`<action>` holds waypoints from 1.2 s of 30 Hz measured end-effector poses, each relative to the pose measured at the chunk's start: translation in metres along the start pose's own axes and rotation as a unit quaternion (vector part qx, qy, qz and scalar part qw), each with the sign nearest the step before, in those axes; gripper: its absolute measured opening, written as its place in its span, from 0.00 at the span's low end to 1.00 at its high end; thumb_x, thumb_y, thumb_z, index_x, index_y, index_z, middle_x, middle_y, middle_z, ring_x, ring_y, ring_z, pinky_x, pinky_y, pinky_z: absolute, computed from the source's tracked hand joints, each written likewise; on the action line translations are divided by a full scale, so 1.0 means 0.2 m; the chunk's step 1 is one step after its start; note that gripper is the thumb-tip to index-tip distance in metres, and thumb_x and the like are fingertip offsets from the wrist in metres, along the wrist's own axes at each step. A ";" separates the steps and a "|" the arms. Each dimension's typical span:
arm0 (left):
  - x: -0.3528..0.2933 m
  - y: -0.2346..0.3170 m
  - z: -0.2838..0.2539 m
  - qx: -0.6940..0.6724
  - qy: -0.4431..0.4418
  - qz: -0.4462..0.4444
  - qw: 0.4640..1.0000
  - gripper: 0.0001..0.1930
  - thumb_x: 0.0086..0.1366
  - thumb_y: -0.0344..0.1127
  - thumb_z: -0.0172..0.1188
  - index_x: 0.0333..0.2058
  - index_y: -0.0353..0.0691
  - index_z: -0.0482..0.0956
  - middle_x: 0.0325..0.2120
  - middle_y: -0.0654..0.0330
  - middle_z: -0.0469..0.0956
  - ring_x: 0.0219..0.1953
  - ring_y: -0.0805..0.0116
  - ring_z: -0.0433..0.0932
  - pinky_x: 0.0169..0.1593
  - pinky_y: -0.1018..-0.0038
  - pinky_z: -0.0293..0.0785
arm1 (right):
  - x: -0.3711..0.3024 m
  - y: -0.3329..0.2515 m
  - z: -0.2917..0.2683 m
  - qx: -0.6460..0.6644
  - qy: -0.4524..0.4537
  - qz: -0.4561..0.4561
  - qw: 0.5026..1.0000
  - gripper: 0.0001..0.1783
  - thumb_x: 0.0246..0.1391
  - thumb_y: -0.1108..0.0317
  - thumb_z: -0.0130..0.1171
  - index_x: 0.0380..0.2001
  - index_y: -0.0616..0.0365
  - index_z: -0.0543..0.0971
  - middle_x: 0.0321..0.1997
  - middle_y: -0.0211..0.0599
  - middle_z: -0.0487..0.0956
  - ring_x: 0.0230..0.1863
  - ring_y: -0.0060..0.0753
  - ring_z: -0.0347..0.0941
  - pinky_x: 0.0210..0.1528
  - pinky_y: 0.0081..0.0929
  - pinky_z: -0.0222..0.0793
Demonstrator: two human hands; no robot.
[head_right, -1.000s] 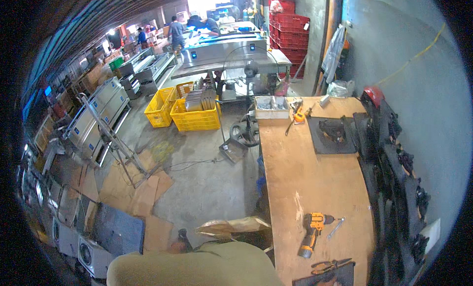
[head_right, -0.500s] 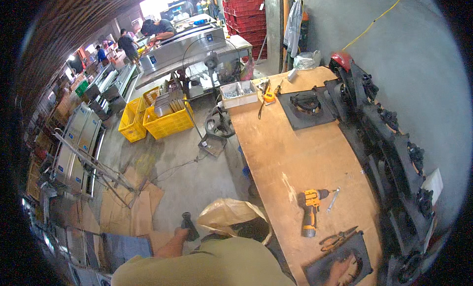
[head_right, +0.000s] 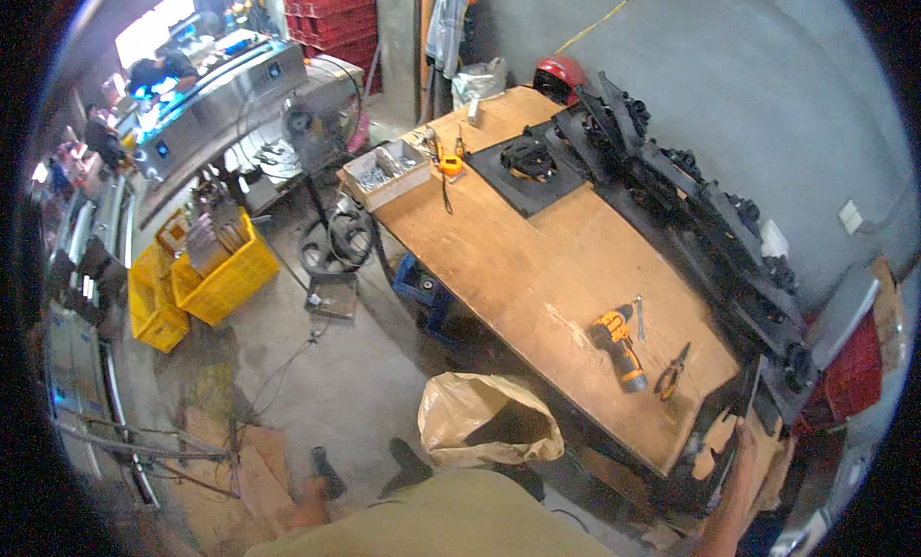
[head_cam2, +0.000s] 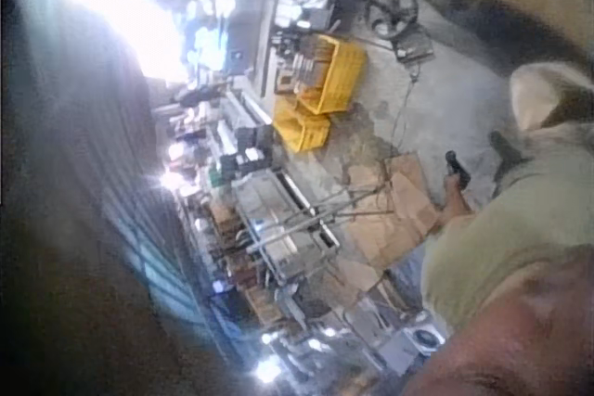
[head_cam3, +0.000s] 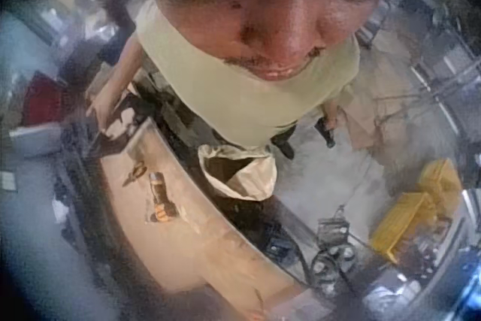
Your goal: The person assembles black plastic components on a workbench using a cordless drill and a wrench. They repeatedly attach and detach parts, tighten fasteners, and handle multiple similar units in a workshop setting.
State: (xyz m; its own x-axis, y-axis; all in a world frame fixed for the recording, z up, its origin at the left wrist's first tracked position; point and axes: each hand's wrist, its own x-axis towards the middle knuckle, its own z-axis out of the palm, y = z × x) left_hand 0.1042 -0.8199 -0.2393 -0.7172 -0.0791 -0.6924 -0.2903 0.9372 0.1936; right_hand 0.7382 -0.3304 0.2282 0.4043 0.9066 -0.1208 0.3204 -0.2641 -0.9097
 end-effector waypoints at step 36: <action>-0.11 -0.59 -0.05 -0.149 -0.036 -0.218 0.964 0.27 0.54 0.51 0.60 0.44 0.34 0.81 0.43 0.44 0.81 0.48 0.47 0.79 0.53 0.58 0.74 | -0.36 -0.96 1.97 -0.355 -0.505 -0.296 0.729 0.39 0.25 0.57 0.74 0.45 0.68 0.80 0.35 0.46 0.83 0.37 0.34 0.80 0.44 0.30 0.75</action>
State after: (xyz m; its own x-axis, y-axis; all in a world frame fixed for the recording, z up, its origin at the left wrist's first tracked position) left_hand 0.1482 -0.9325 -0.2400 -0.4443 -0.4094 -0.7969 -0.7302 0.6808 0.0574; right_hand 0.3111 -0.2155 0.2544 -0.7063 0.6161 -0.3488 0.6909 0.4925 -0.5292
